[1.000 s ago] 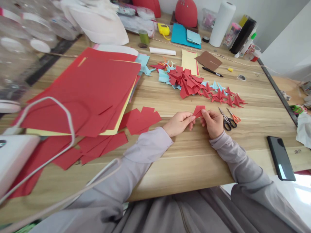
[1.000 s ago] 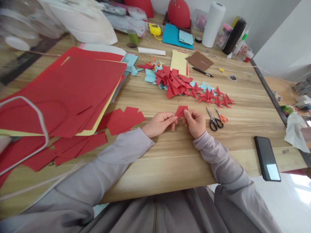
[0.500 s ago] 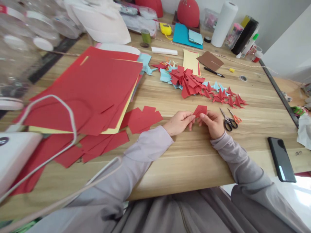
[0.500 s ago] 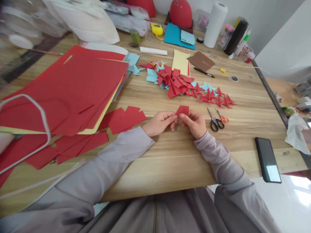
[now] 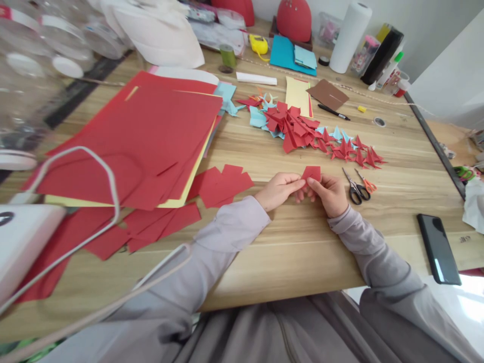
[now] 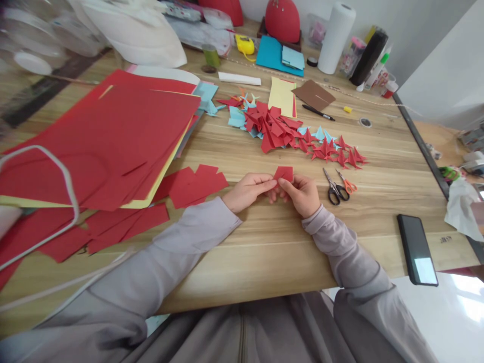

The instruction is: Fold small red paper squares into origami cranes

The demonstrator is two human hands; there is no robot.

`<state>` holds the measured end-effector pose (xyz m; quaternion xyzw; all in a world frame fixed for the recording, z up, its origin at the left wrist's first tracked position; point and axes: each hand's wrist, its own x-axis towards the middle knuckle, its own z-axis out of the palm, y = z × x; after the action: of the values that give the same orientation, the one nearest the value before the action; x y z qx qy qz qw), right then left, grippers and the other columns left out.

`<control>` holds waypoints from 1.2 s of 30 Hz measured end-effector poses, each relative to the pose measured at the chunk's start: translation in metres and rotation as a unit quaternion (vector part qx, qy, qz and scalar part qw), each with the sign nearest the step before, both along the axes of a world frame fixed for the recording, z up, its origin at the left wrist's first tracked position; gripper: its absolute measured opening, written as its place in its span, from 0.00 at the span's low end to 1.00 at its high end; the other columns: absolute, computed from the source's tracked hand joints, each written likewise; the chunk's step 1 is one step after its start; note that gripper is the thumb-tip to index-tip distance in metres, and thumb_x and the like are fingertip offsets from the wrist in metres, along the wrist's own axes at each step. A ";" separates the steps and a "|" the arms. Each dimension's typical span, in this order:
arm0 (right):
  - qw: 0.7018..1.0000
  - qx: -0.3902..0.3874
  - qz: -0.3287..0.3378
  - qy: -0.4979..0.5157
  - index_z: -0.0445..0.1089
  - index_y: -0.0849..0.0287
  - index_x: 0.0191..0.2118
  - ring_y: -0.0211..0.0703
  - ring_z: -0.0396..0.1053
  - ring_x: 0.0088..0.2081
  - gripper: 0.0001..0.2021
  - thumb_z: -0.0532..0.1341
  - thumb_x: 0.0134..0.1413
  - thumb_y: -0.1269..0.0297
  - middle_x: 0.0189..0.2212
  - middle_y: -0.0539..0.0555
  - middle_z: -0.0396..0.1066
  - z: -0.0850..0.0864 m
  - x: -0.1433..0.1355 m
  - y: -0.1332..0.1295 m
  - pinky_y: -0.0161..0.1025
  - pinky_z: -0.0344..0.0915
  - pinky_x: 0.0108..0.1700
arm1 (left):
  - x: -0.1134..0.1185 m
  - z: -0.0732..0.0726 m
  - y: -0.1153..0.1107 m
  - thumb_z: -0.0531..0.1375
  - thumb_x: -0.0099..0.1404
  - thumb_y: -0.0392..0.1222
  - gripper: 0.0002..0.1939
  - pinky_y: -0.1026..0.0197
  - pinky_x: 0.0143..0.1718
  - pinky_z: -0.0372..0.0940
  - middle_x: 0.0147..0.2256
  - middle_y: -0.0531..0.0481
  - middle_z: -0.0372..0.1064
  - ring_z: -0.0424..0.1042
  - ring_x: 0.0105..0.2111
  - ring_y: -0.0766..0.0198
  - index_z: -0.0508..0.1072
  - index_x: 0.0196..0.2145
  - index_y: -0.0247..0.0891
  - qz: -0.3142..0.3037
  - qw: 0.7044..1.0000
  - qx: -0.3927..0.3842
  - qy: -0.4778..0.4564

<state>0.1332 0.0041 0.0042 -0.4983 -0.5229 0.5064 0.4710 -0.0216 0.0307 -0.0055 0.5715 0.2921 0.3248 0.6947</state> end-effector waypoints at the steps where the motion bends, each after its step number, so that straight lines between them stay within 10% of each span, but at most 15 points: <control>1: 1.000 0.000 -0.002 -0.003 0.66 0.61 0.20 0.30 0.60 0.14 0.19 0.65 0.43 0.49 0.14 0.47 0.66 0.000 0.000 0.000 0.30 0.57 0.16 | 0.000 0.000 0.000 0.56 0.60 0.46 0.13 0.65 0.27 0.61 0.21 0.51 0.68 0.66 0.22 0.69 0.68 0.24 0.33 0.006 1.000 0.010 0.013; 36: 0.999 -0.002 -0.032 0.019 0.67 0.61 0.23 0.29 0.58 0.14 0.18 0.66 0.43 0.49 0.14 0.46 0.65 -0.003 -0.001 0.002 0.30 0.55 0.17 | 0.004 0.001 -0.005 0.58 0.60 0.46 0.16 0.66 0.23 0.57 0.15 0.55 0.63 0.65 0.18 0.70 0.62 0.20 0.36 0.091 0.991 0.060 0.075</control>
<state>0.1326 0.0064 0.0013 -0.5059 -0.4972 0.5011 0.4957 -0.0173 0.0258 -0.0044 0.6058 0.3741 0.3596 0.6031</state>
